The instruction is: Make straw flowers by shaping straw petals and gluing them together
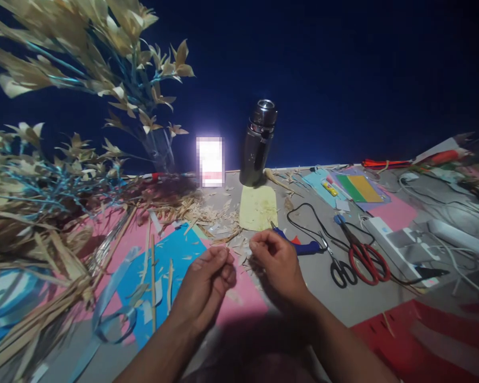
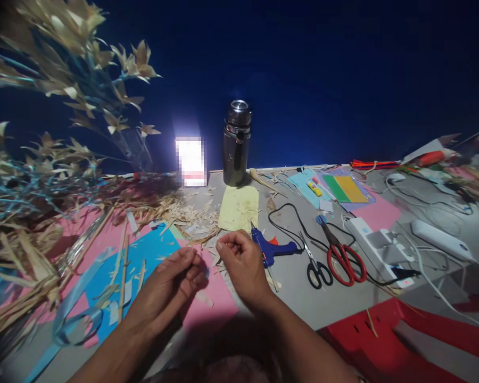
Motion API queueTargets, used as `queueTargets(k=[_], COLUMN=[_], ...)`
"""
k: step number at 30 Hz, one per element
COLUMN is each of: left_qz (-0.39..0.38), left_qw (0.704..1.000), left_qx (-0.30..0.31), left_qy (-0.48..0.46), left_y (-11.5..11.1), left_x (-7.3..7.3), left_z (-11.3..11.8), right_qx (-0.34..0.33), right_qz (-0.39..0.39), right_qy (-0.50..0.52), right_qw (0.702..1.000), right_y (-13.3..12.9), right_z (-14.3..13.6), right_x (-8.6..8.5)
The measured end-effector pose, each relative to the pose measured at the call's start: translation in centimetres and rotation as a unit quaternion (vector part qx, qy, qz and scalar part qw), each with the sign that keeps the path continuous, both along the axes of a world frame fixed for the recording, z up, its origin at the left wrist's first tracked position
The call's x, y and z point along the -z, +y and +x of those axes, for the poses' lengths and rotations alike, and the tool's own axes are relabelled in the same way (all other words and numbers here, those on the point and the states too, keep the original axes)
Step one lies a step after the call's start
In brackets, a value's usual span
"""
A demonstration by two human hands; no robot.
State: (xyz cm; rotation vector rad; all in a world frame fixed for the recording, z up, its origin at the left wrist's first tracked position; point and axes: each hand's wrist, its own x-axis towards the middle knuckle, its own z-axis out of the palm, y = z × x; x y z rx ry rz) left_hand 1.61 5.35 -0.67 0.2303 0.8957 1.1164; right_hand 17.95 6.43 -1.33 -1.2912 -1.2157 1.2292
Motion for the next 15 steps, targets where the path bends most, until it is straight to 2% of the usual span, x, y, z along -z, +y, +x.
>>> queueTargets(k=[1, 3, 6, 10, 12, 15], left_qz=[0.006, 0.022, 0.033, 0.018, 0.016, 0.014], left_qw=[1.000, 0.998, 0.996, 0.997, 0.998, 0.998], left_qx=[-0.017, -0.043, -0.056, -0.046, -0.036, -0.023], left_qy=[0.006, 0.029, 0.061, 0.062, 0.055, 0.054], left_y=[0.2, 0.4, 0.5, 0.2, 0.0, -0.2], left_x=[-0.2, -0.7, -1.2, -1.2, -1.0, -0.5], left_z=[-0.5, -1.5, -2.7, -2.8, -2.5, -2.2], right_qx=[0.005, 0.001, -0.077, -0.167, -0.173, -0.182], right_qz=[0.053, 0.139, 0.193, 0.258, 0.260, 0.259], right_qy=[-0.095, -0.263, -0.402, -0.510, -0.539, -0.553], right_qw=[0.994, 0.955, 0.892, 0.804, 0.782, 0.771], right_y=[0.2, 0.6, 1.1, 1.3, 1.3, 1.4], right_z=[0.6, 1.8, 3.0, 3.3, 3.3, 3.2], right_x=[-0.2, -0.4, -0.3, 0.2, 0.4, 0.5])
